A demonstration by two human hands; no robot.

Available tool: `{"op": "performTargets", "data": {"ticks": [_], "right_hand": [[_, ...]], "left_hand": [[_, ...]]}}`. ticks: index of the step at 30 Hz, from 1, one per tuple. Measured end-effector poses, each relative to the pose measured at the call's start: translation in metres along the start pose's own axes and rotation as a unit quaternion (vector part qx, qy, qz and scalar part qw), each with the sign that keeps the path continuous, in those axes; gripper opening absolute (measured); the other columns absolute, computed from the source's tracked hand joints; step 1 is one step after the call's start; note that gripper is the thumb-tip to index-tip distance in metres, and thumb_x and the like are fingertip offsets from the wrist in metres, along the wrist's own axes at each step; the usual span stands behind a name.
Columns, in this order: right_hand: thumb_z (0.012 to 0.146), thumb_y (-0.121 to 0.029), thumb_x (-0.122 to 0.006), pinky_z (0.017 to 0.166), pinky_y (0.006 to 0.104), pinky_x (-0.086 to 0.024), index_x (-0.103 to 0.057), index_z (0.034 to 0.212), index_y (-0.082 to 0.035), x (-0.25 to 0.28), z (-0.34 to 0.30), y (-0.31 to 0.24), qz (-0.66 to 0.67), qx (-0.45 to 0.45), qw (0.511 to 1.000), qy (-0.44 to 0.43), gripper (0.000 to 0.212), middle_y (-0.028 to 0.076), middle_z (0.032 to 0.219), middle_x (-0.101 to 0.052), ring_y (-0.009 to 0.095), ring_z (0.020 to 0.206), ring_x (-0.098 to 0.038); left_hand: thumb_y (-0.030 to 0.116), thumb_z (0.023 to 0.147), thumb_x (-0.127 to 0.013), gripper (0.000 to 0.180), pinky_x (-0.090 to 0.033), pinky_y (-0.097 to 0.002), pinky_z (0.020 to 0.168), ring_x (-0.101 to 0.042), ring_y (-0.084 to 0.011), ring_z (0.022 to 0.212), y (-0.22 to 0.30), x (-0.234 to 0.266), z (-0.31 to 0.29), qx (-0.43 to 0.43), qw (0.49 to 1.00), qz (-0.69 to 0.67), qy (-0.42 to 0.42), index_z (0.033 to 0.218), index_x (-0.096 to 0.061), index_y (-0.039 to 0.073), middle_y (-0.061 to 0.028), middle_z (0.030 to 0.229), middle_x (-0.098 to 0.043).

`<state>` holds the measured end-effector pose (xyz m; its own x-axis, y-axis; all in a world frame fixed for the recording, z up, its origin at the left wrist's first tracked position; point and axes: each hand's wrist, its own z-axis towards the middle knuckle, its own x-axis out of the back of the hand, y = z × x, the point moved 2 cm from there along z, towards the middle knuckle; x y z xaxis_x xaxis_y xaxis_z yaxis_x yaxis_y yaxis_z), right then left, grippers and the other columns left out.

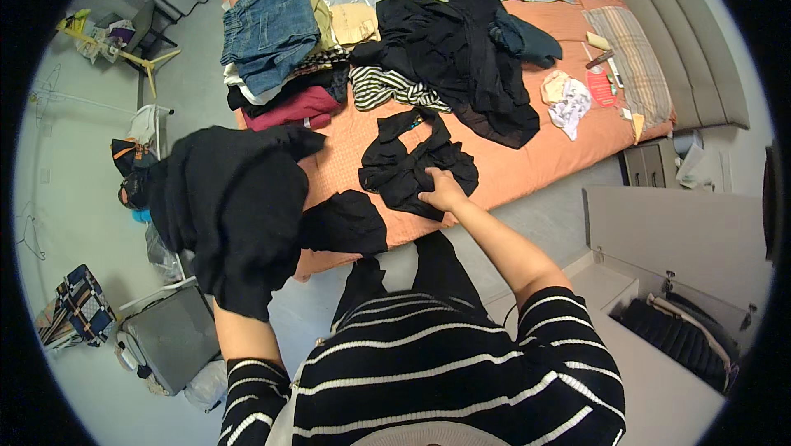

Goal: The person folds several items of clothing on a bed, including a beige top, a pair of blue jeans, and two black garments. Each item is smoothed, folded into a neat rectangle, and placed on a growing stack.

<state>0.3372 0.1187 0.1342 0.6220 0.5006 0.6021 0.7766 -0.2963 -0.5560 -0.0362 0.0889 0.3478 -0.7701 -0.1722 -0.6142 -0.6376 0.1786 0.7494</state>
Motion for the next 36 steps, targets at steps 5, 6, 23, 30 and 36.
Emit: {"op": "performTargets", "data": {"ticks": [5, 6, 23, 30, 36], "right_hand": [[0.059, -0.042, -0.085, 0.099, 0.071, -0.027, -0.026, 0.146, -0.031, -0.019, 0.053, -0.049, -0.243, 0.046, 0.969, 0.002, 0.106, 0.018, 0.155, 0.003, 0.041, 0.142, 0.0], [0.058, -0.045, -0.085, 0.098, 0.0739, -0.023, -0.027, 0.145, -0.033, -0.029, 0.067, -0.043, -0.268, 0.029, 0.962, -0.045, 0.105, 0.016, 0.155, 0.003, 0.041, 0.142, 0.002], [0.06, -0.014, -0.069, 0.072, 0.0369, -0.05, -0.062, 0.081, -0.001, 0.301, 0.056, -0.076, 0.03, 0.179, 0.878, 0.444, 0.026, 0.018, 0.08, -0.066, 0.032, 0.079, -0.066], [0.058, -0.06, -0.076, 0.104, 0.0467, -0.033, -0.04, 0.135, -0.003, 0.346, 0.085, -0.072, -0.102, 0.035, 0.904, 0.413, 0.102, 0.025, 0.136, -0.043, 0.041, 0.125, -0.041], [0.077, -0.035, -0.076, 0.098, 0.0376, -0.042, -0.042, 0.135, 0.0, 0.198, -0.012, -0.179, 0.18, 0.32, 0.93, 0.026, 0.076, 0.018, 0.13, -0.052, 0.026, 0.118, -0.051]], "left_hand": [[0.017, 0.087, -0.064, 0.048, -0.047, -0.0362, 0.094, -0.056, -0.0215, 0.112, -0.051, -0.001, 0.025, 0.086, 0.992, 0.052, 0.081, 0.13, -0.048, 0.002, -0.0115, 0.126, -0.055], [0.016, 0.087, -0.064, 0.048, -0.047, -0.0363, 0.094, -0.056, -0.0214, 0.113, -0.069, -0.003, 0.031, 0.114, 0.988, 0.056, 0.091, 0.13, -0.048, 0.002, -0.0115, 0.127, -0.055], [-0.01, 0.064, -0.06, 0.06, -0.047, -0.0327, 0.073, -0.058, -0.0313, 0.082, -0.088, -0.078, 0.059, -0.21, 0.753, 0.622, -0.051, 0.122, -0.058, 0.006, -0.0145, 0.088, -0.055], [-0.011, 0.07, -0.057, 0.053, -0.042, -0.0303, 0.094, -0.059, -0.0231, 0.103, -0.046, -0.095, 0.068, -0.283, 0.849, 0.443, -0.049, 0.123, -0.055, 0.0, -0.0105, 0.112, -0.062], [-0.009, 0.079, -0.061, 0.047, -0.044, -0.0302, 0.095, -0.057, -0.0174, 0.106, -0.014, -0.104, 0.049, -0.157, 0.978, 0.112, -0.083, 0.124, -0.053, 0.002, -0.005, 0.118, -0.06]]}}
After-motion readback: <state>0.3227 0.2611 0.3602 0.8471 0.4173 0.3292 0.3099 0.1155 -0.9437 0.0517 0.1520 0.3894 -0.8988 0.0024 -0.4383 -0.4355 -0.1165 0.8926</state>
